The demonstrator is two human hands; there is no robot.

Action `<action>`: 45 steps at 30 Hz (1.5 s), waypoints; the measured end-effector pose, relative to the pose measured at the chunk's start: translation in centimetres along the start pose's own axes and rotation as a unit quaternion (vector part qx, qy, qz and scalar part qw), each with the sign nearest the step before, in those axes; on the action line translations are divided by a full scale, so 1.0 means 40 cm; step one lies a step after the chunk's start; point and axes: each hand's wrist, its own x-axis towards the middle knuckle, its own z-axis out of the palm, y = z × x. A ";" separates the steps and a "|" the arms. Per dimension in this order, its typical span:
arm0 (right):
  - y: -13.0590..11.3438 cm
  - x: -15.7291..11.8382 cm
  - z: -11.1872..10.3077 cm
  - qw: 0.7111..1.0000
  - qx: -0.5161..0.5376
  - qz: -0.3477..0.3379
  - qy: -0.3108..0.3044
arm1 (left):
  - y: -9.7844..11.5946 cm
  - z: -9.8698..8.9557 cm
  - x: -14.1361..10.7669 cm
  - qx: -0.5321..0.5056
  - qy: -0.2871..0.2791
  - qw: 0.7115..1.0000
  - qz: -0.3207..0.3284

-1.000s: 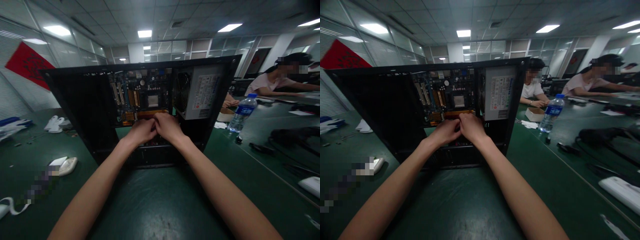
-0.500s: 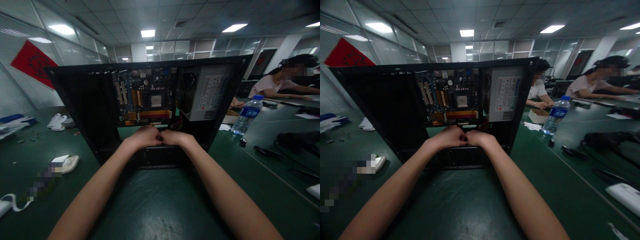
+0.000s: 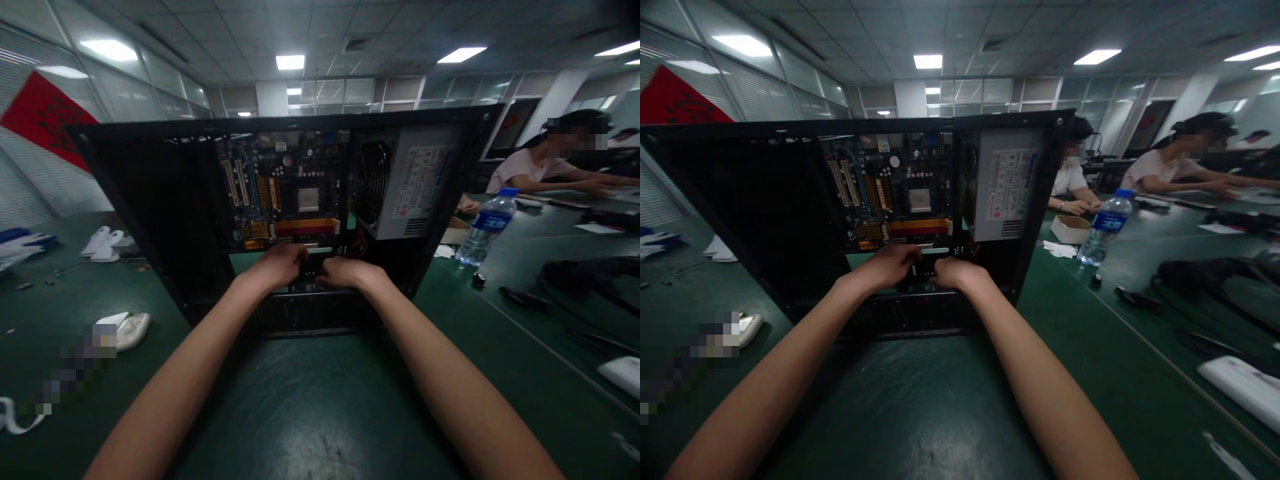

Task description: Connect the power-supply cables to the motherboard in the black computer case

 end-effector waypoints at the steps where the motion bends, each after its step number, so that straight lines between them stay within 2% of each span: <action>1: 0.001 -0.001 -0.001 1.000 -0.002 -0.002 0.008 | -0.006 -0.001 0.000 -0.011 -0.004 1.000 0.004; 4: 0.003 -0.001 -0.003 0.999 -0.022 -0.001 -0.031 | -0.013 -0.002 -0.004 -0.026 -0.021 0.999 0.019; 7: 0.005 0.004 -0.001 0.996 -0.035 0.020 -0.078 | -0.010 0.001 -0.009 -0.022 -0.062 0.998 0.025; 10: 0.010 0.009 0.003 0.997 -0.028 0.025 -0.061 | -0.005 0.002 -0.011 -0.023 -0.086 0.995 0.037; 12: 0.011 0.011 0.006 1.000 0.000 0.012 -0.009 | 0.000 -0.002 -0.012 -0.024 -0.082 0.995 0.050; 15: 0.007 0.020 0.009 0.988 0.079 0.016 0.131 | 0.010 -0.016 -0.019 -0.050 -0.075 0.994 0.058; 19: 0.004 0.045 0.007 0.939 0.197 0.017 0.282 | 0.007 -0.046 -0.034 -0.117 -0.077 0.987 0.078; 21: 0.008 0.061 0.005 0.904 0.261 0.010 0.337 | -0.004 -0.061 -0.041 -0.117 -0.120 0.983 0.080; 23: 0.015 0.074 0.005 0.875 0.320 -0.003 0.363 | -0.016 -0.078 -0.048 -0.116 -0.174 0.975 0.076; 25: 0.020 0.080 0.006 0.866 0.357 -0.022 0.350 | -0.023 -0.096 -0.055 -0.129 -0.193 0.970 0.073; 28: 0.022 0.074 0.007 0.884 0.347 -0.048 0.310 | -0.016 -0.129 -0.068 -0.168 -0.145 0.973 0.060; 30: 0.016 0.058 0.001 0.898 0.306 -0.055 0.312 | -0.005 -0.151 -0.079 -0.199 -0.119 0.972 0.048; 32: 0.002 0.033 -0.013 0.894 0.290 -0.081 0.332 | 0.007 -0.172 -0.088 -0.224 -0.100 0.969 0.038; 33: -0.007 0.017 -0.023 0.886 0.305 -0.115 0.329 | 0.013 -0.182 -0.093 -0.233 -0.088 0.968 0.035; 35: -0.026 -0.019 -0.044 0.867 0.372 -0.214 0.254 | 0.024 -0.201 -0.104 -0.250 -0.057 0.966 0.033; 37: -0.041 -0.060 -0.065 0.844 0.420 -0.282 0.176 | 0.039 -0.221 -0.119 -0.264 -0.035 0.963 0.032; 40: -0.052 -0.122 -0.092 0.836 0.418 -0.322 0.153 | 0.070 -0.251 -0.148 -0.263 -0.026 0.964 0.034; 45: -0.053 -0.208 -0.120 0.854 0.386 -0.333 0.106 | 0.132 -0.279 -0.193 -0.221 0.029 0.975 0.025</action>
